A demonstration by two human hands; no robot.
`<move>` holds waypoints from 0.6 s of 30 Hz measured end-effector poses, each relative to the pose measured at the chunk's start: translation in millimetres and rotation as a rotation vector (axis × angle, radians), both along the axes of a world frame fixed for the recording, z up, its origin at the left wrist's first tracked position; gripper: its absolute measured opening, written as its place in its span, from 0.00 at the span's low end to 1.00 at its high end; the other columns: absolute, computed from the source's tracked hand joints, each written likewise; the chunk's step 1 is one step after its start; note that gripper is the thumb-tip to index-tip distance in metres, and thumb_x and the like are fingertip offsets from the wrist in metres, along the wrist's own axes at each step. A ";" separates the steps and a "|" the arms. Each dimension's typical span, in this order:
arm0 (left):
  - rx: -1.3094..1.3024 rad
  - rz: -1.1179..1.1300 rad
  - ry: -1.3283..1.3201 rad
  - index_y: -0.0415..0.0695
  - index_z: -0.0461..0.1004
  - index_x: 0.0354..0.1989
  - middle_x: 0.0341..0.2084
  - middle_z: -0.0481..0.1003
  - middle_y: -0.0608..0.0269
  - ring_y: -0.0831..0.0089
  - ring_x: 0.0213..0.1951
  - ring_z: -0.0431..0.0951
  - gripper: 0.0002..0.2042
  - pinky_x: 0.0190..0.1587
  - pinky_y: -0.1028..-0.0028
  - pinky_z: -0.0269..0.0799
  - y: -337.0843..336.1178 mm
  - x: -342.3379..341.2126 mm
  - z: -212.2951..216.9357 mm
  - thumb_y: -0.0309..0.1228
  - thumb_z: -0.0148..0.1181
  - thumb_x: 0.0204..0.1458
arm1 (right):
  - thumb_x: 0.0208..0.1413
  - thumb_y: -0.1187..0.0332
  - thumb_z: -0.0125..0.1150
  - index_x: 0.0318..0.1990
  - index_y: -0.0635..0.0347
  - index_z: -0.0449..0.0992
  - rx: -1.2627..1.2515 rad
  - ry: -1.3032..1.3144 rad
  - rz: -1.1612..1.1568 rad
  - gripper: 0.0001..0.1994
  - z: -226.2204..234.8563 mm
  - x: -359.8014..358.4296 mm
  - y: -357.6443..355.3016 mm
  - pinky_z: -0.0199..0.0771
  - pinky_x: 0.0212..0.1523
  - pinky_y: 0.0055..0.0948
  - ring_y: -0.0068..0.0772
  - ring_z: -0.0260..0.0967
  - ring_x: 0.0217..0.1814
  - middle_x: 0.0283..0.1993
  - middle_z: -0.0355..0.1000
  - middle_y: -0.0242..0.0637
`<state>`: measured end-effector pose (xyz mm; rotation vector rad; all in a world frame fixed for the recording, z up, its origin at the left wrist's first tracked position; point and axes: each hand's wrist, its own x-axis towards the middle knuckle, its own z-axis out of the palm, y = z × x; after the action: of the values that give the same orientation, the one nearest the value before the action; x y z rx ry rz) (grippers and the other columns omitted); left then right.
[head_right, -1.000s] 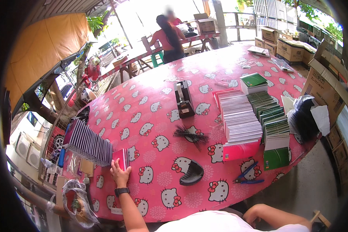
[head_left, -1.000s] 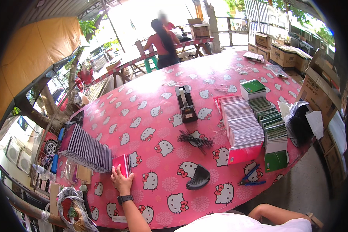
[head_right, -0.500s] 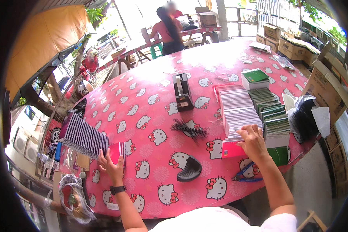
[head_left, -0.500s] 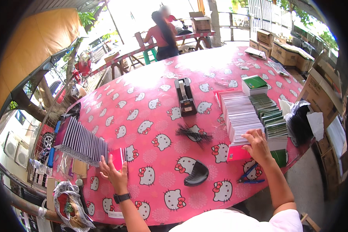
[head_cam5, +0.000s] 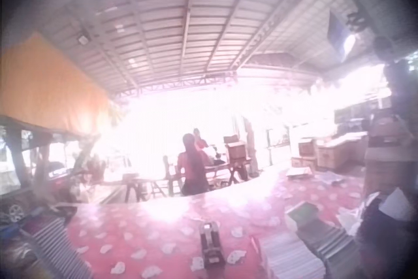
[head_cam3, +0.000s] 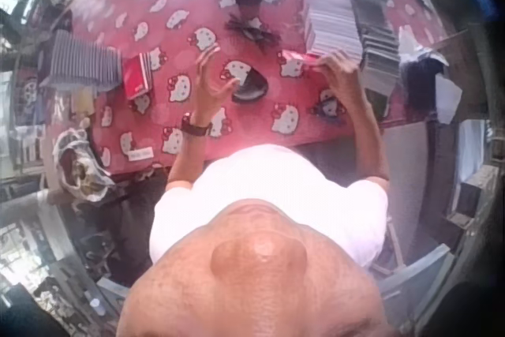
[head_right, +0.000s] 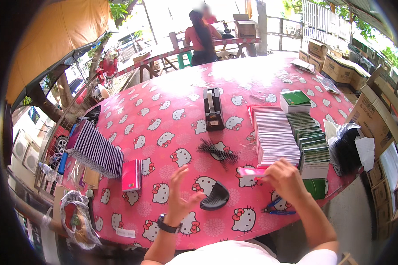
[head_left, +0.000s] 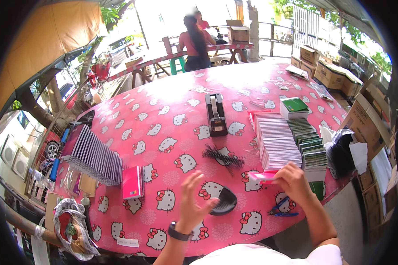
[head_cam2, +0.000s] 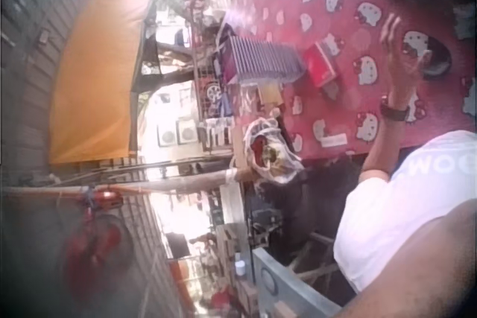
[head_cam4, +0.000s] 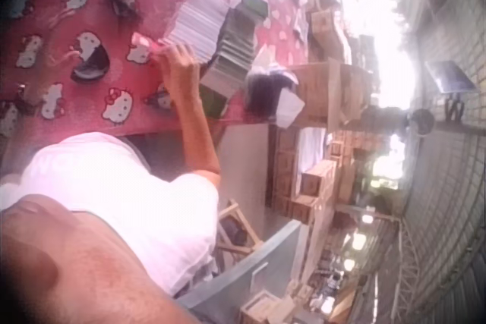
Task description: The person assembles spiral-bound notebooks by inserting a black plastic comb into the punched holes of a pink cover and a stack of white pages. They then use a blue pen to press the comb's teeth into the holes to secure the pages. The finished notebook is placed on a growing stack on the table.
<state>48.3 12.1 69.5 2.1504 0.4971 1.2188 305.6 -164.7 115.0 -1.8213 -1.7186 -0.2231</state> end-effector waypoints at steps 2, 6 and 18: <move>-0.074 -0.153 -0.053 0.42 0.69 0.52 0.54 0.69 0.54 0.60 0.57 0.67 0.24 0.58 0.62 0.61 -19.1 14.4 0.6 0.31 0.68 0.45 | 0.42 0.74 0.68 0.30 0.59 0.74 0.017 0.124 0.159 0.08 9.6 -31.8 13.1 0.70 0.34 0.35 0.38 0.69 0.34 0.29 0.71 0.34; -0.202 -0.391 0.069 0.40 0.72 0.46 0.43 0.76 0.56 0.68 0.45 0.76 0.16 0.47 0.71 0.71 -14.7 10.2 -18.4 0.21 0.65 0.47 | 0.43 0.73 0.68 0.31 0.59 0.75 0.070 0.325 0.272 0.08 -8.0 -72.2 34.7 0.70 0.31 0.34 0.38 0.69 0.31 0.28 0.71 0.35; -0.189 -0.005 0.001 0.42 0.71 0.47 0.47 0.74 0.59 0.64 0.52 0.71 0.21 0.55 0.65 0.65 -9.3 -53.8 -16.5 0.20 0.67 0.42 | 0.47 0.75 0.66 0.34 0.64 0.74 -0.022 0.557 0.367 0.08 -59.8 -107.8 38.6 0.70 0.28 0.34 0.40 0.70 0.30 0.27 0.69 0.39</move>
<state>-5.5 2.8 53.0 1.9916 0.5826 1.1212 197.8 -126.1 55.2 -1.3689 -1.6004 0.4182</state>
